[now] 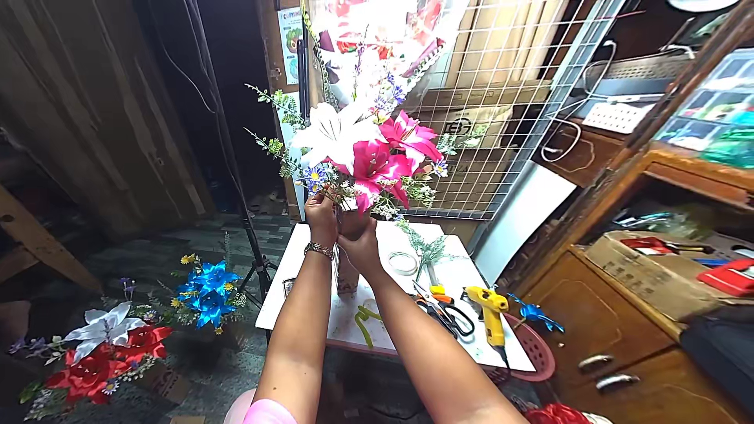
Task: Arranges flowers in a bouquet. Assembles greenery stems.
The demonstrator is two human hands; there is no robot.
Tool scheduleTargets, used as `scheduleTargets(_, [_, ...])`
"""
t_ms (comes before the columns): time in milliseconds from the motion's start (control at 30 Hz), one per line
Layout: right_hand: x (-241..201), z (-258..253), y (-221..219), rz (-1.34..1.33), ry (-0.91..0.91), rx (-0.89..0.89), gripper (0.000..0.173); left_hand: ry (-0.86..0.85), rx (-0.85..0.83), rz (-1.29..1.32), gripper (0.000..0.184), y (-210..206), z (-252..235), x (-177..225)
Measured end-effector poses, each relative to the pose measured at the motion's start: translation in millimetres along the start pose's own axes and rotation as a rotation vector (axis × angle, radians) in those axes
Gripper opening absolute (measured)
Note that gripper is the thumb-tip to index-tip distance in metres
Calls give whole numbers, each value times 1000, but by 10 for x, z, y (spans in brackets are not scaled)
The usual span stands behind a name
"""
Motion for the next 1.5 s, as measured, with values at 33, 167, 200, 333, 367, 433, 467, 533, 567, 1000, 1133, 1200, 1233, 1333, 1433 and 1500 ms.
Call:
scheduleTargets(33, [1,0,-2,6,-6,-2,89,-7,2,-1,13,-2,-17,13])
scheduleTargets(167, [14,14,-6,1,-8,-13,88,-35,-5,-10,10,1,-73,63])
scheduleTargets(200, [10,15,-8,-9,-9,-15,88,-39,-15,-15,9,7,-76,71])
scheduleTargets(333, [-10,10,3,-13,-18,-3,88,1,-37,-45,8,-4,-64,76])
scheduleTargets(367, [-11,10,7,-11,-18,-2,88,13,-51,-59,8,-5,-59,82])
scheduleTargets(433, [-8,7,7,-15,-9,-5,87,18,-75,-95,9,1,-63,105])
scheduleTargets(467, [-4,3,5,-17,-7,-7,87,16,-86,-117,11,10,-68,116])
scheduleTargets(533, [0,-7,0,-14,-14,-14,88,4,-127,-173,16,17,-77,152])
scheduleTargets(567, [0,-12,-2,-15,-18,-14,88,-7,-143,-202,19,24,-89,175])
scheduleTargets(1000, [20,-37,-7,-33,-21,-16,90,12,21,29,21,-129,-427,674])
scheduleTargets(1133, [30,-31,-3,-17,-29,-18,88,63,-7,1,25,-169,-363,710])
scheduleTargets(1200, [14,-16,2,-5,-38,-28,90,158,9,-25,31,-148,-262,724])
scheduleTargets(1233, [10,-14,3,1,-40,-32,91,192,27,-23,32,-138,-230,724])
scheduleTargets(1333, [9,-20,-1,1,-42,-27,91,232,44,-46,34,-128,-186,734])
scheduleTargets(1433, [28,-28,-11,-25,-43,-24,90,226,57,-85,34,-142,-216,756])
scheduleTargets(1500, [40,-31,-18,-26,-45,-29,89,224,89,-123,31,-153,-250,768])
Point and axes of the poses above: each hand's wrist, its own z-axis away from the middle knuckle, its own y-axis out of the back of the hand, x = y × z, the point moved 7 cm from there along -z, towards the middle knuckle, and after that the axes turned 7 degrees about x, right-handed, at the moved point
